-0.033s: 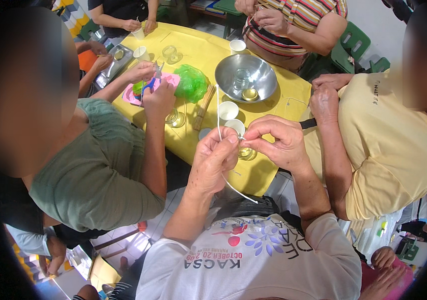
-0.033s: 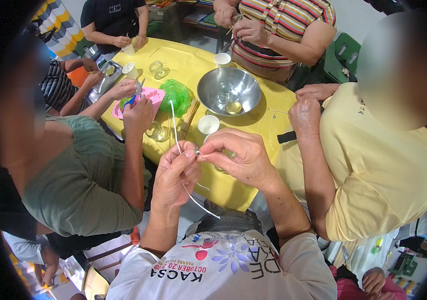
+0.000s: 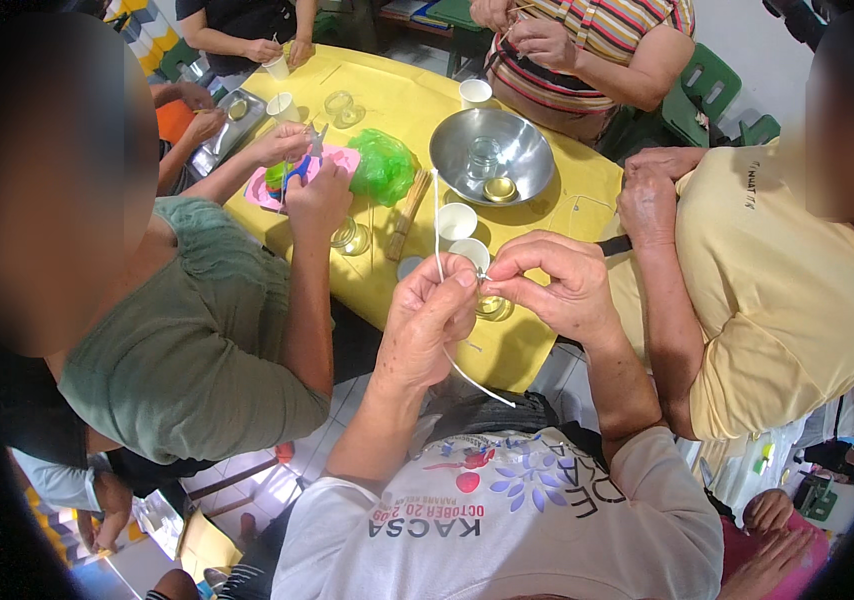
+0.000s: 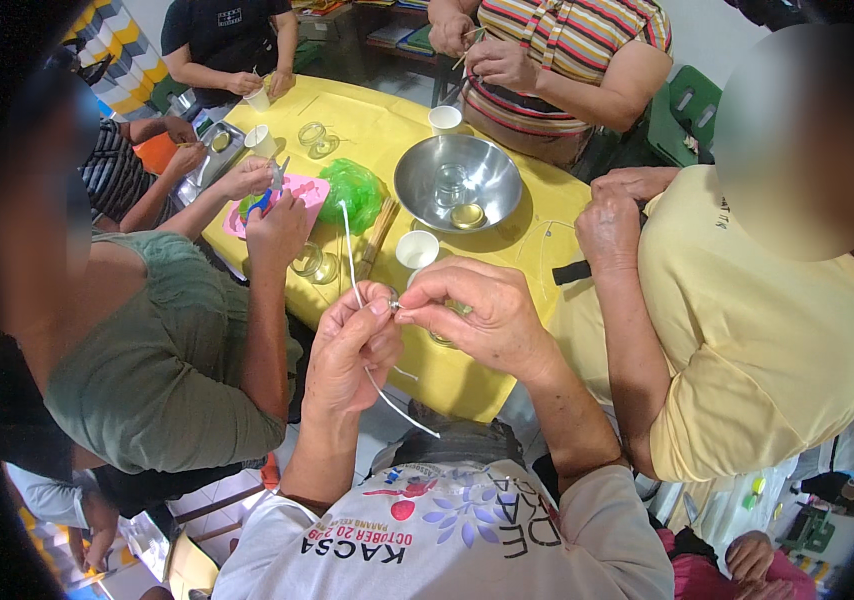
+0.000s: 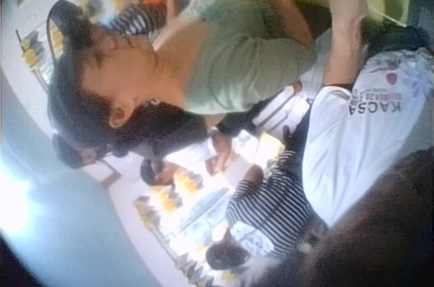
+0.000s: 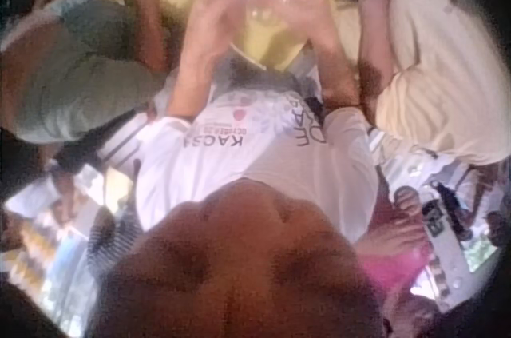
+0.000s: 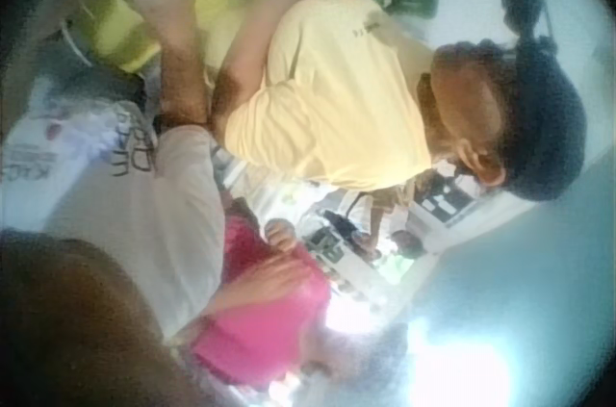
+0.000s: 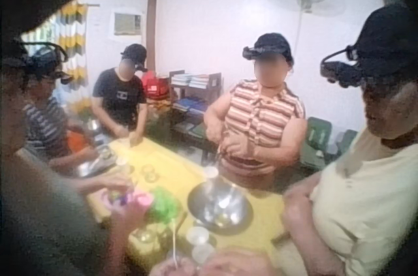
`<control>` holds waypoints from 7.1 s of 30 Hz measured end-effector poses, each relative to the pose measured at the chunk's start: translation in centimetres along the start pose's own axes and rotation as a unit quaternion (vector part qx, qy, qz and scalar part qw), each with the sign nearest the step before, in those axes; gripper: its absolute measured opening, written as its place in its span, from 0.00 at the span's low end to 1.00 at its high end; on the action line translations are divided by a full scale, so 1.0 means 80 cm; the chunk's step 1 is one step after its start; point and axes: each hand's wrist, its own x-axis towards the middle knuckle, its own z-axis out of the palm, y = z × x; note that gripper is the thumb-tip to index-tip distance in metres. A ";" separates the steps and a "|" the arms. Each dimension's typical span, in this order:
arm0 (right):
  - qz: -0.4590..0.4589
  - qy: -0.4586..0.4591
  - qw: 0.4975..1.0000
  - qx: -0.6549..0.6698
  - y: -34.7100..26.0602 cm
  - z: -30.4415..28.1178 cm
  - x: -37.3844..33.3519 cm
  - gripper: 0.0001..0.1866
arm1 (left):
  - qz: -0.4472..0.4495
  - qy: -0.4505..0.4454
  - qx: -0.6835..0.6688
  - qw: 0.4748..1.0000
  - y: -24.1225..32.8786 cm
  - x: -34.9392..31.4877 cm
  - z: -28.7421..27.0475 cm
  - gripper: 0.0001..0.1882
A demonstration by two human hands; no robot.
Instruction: The person assembles candles by inserting wicks into small glass jars. They repeatedly pick up a wick, dip it into a container of liquid, and place it into a jar. Other people at the table perform similar actions.
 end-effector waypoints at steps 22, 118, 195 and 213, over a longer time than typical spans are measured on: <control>0.019 -0.053 0.998 -0.009 -0.009 -0.008 -0.008 0.06 | 0.016 0.028 0.033 0.999 -0.008 -0.010 0.008 0.06; 0.254 0.185 0.783 0.536 0.030 0.079 -0.057 0.03 | 0.035 0.110 0.078 0.990 -0.041 0.000 -0.006 0.08; 0.152 0.148 0.965 0.156 0.002 0.036 -0.012 0.04 | 0.295 0.132 0.411 0.853 -0.029 0.009 0.015 0.03; 0.179 0.017 0.893 0.412 0.015 0.017 -0.020 0.09 | 0.023 -0.002 -0.015 1.000 -0.006 -0.010 0.015 0.05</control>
